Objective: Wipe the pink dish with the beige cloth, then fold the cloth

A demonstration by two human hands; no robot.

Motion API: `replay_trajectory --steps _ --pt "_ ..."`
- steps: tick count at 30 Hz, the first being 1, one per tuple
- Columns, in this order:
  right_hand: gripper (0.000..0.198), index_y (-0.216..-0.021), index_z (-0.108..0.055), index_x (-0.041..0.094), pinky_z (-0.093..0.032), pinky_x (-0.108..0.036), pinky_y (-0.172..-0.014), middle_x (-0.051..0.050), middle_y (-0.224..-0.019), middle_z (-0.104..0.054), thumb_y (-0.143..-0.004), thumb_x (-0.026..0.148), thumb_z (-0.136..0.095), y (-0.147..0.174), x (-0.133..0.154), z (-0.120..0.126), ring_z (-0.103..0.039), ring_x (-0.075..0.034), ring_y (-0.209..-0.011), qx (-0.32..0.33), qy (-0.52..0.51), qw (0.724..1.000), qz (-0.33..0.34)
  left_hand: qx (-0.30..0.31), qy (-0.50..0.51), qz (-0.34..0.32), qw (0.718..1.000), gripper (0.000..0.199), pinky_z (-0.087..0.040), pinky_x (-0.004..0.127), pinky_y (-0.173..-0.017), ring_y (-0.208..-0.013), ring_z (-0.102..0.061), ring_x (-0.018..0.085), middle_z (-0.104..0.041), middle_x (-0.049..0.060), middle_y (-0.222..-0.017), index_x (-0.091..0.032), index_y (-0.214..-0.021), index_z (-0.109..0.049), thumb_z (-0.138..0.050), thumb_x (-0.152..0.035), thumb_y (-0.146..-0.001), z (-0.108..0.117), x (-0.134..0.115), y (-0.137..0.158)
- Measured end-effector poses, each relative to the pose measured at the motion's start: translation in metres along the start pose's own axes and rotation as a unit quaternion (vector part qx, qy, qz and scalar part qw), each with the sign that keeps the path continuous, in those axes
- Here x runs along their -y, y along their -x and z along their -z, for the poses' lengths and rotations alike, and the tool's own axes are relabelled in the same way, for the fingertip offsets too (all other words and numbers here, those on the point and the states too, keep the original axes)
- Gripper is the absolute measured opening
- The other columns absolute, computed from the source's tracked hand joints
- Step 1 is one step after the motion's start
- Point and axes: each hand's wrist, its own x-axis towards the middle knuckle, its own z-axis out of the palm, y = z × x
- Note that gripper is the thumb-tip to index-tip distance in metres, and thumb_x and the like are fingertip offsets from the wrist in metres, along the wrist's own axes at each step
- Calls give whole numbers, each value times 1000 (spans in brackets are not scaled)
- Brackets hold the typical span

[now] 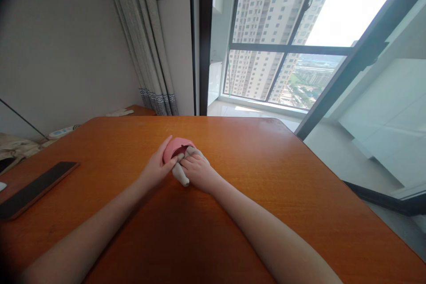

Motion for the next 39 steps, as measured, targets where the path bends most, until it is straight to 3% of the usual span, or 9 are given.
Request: replay_trajectory --steps 3,7,12,18,24,30,36,39 --pt "14 -92 -60 17 -37 -34 -85 -5 -89 -61 -86 16 -47 0 -2 -4 -50 -18 -83 6 13 1000 5 23 -15 20 999 77 -30 43 -106 -126 -41 29 -43 12 -138 -19 -139 -29 -61 -40 -73 5 1 -3" --pt "12 -83 -59 17 -37 -35 -78 -5 -80 -59 -84 15 -48 2 0 -1 -48 -18 -76 -27 8 999 -36 -10 82 13 997 87 -38 40 -101 -118 -50 24 -46 12 -134 -21 -143 -13 -62 -38 -74 -7 -6 4" --pt "11 -81 -59 15 -39 -33 -74 -5 -76 -57 -82 14 -48 -1 5 9 -48 -18 -74 -26 -33 998 -40 -42 64 -22 997 68 -26 38 -109 -130 -35 24 -39 11 -140 -18 -136 -32 -60 -37 -76 -14 -10 9" --pt "20 -103 -58 16 -37 -36 -89 -6 -90 -61 -88 17 -46 -3 5 9 -51 -20 -87 43 -5 999 -10 -7 50 42 998 69 -24 41 -110 -130 -36 27 -41 13 -139 -16 -134 -38 -61 -39 -73 1 3 -5" --pt "16 -94 -61 14 -38 -38 -86 -7 -85 -62 -82 16 -51 3 5 -2 -51 -20 -82 17 -9 999 -49 -46 135 78 987 87 -35 40 -103 -120 -47 24 -49 13 -129 -19 -142 -13 -63 -38 -73 -22 1 4" --pt "17 -95 -60 14 -37 -35 -88 -6 -86 -63 -80 15 -52 -4 4 11 -53 -19 -86 50 -67 995 -49 -70 87 42 993 56 -29 39 -107 -123 -43 23 -47 11 -131 -17 -127 -39 -57 -36 -77 -23 0 2" --pt "12 -90 -60 19 -32 -37 -96 -2 -83 -63 -86 15 -49 -7 1 24 -53 -17 -88 72 -8 997 -16 -45 55 67 995 60 -25 39 -109 -129 -36 25 -42 13 -138 -15 -129 -41 -58 -34 -75 -4 11 -12" --pt "15 -89 -59 19 -33 -36 -94 -1 -83 -62 -88 15 -45 -5 0 23 -52 -16 -84 45 27 999 1 -36 97 106 989 69 -33 43 -103 -120 -47 27 -51 13 -128 -16 -133 -36 -60 -42 -74 -5 8 -12"
